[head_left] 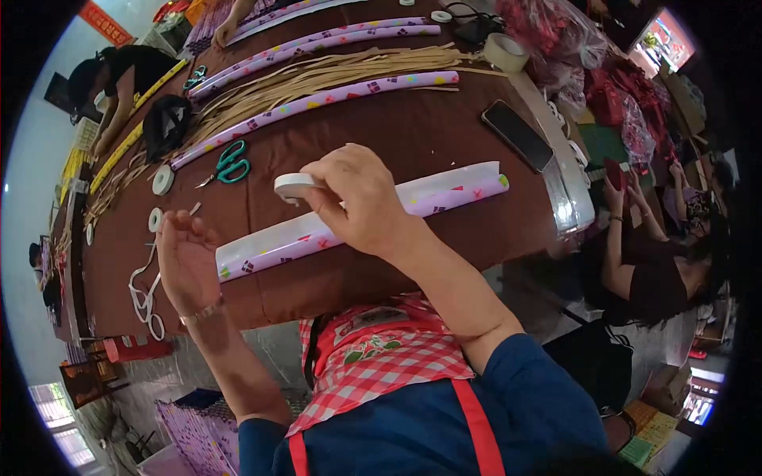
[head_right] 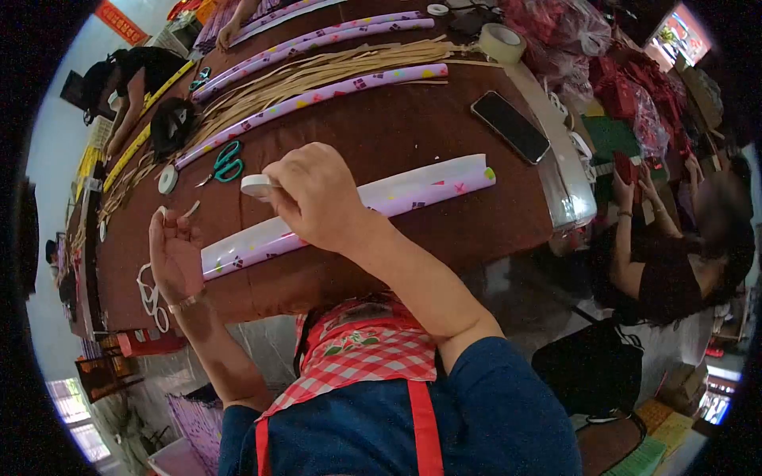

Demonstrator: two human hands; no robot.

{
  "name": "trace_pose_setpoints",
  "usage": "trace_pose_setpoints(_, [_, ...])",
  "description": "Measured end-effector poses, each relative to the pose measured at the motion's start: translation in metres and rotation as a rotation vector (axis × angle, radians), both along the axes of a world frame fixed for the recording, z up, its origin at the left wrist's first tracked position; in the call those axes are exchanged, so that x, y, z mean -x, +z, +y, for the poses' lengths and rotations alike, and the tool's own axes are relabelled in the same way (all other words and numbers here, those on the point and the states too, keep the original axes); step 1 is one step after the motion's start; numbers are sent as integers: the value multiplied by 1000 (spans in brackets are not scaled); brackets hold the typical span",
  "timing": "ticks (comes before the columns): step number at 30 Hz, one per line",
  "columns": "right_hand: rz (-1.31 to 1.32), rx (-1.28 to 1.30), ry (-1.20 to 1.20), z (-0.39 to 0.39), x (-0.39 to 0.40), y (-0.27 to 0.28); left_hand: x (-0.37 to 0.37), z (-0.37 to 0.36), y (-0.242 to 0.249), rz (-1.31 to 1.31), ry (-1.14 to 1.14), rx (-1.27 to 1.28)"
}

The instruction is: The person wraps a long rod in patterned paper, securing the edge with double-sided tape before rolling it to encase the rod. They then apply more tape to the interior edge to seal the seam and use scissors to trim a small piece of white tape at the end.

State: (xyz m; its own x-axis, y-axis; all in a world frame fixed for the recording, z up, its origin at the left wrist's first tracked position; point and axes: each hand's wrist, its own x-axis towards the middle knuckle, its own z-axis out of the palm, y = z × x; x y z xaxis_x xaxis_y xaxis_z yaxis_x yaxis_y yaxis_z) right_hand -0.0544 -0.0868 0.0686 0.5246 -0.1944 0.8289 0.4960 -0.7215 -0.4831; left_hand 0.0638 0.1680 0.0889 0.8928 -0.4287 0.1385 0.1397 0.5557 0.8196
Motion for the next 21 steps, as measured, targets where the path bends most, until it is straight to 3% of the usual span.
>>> trace_pose_setpoints(3, [-56,33,-28,5,-8,-6,58,-20,5,-231,-140,-176])
trace_pose_setpoints(6, [-100,65,5,18,-14,-6,81,-43,-18,36,-204,-472])
trace_pose_setpoints(8, [-75,83,59,26,-12,-8,80,-51,-31,305,-264,-312])
trace_pose_setpoints(12, [3,181,117,40,-3,-15,64,-40,-55,459,-485,136])
trace_pose_setpoints(17, [-14,232,196,53,-8,-28,57,-24,-56,548,-514,200])
trace_pose_setpoints(21, [33,422,206,61,-15,-30,55,-9,-52,592,-359,94])
